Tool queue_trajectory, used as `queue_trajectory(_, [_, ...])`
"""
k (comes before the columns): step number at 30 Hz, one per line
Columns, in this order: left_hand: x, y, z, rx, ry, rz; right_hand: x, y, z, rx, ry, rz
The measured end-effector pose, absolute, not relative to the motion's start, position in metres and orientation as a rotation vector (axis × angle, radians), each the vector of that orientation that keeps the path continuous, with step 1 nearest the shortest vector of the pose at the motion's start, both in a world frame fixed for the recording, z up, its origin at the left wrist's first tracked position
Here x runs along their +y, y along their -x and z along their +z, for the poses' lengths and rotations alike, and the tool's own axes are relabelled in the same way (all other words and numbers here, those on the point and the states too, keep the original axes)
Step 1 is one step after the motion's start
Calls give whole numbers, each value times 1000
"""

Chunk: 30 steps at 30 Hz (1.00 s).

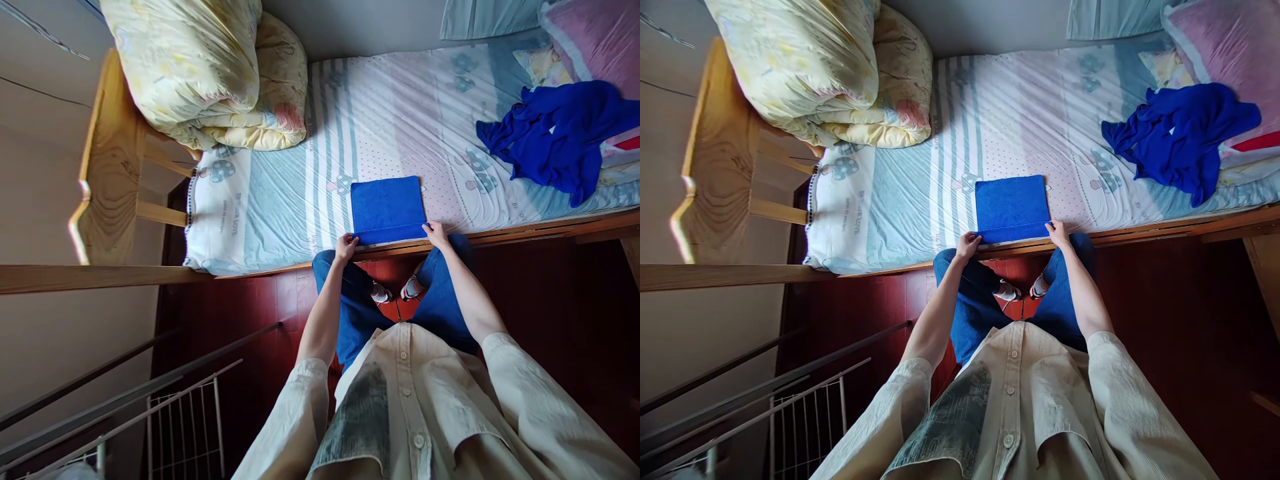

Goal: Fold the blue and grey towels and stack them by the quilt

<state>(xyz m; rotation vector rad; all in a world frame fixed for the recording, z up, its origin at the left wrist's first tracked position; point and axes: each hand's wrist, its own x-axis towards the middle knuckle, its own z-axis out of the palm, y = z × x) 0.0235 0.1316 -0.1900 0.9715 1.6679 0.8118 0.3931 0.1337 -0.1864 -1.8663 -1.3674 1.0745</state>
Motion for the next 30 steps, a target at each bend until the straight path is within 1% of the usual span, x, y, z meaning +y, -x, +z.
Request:
queue_trajectory(10, [136, -26, -192, 1875, -993, 687, 134, -388, -187, -1513, 2034, 887])
queue_trajectory(16, [137, -28, -190, 2011, -1121, 495, 136, -385, -189, -1550, 2170, 847])
queue_trajectory(20, [136, -31, -185, 2032, -1158, 459, 135, -381, -186, -1560, 2233, 807])
queue_trajectory(24, [133, -33, -183, 2020, -1194, 477, 133, -381, -182, -1571, 2262, 779])
queue_trajectory(27, [128, -34, -182, 1976, -1291, 580, 128, -380, -178, -1559, 2241, 743])
queue_trajectory(30, [124, -33, -178, 1913, -1420, 686, 122, -379, -170, -1586, 2159, 633])
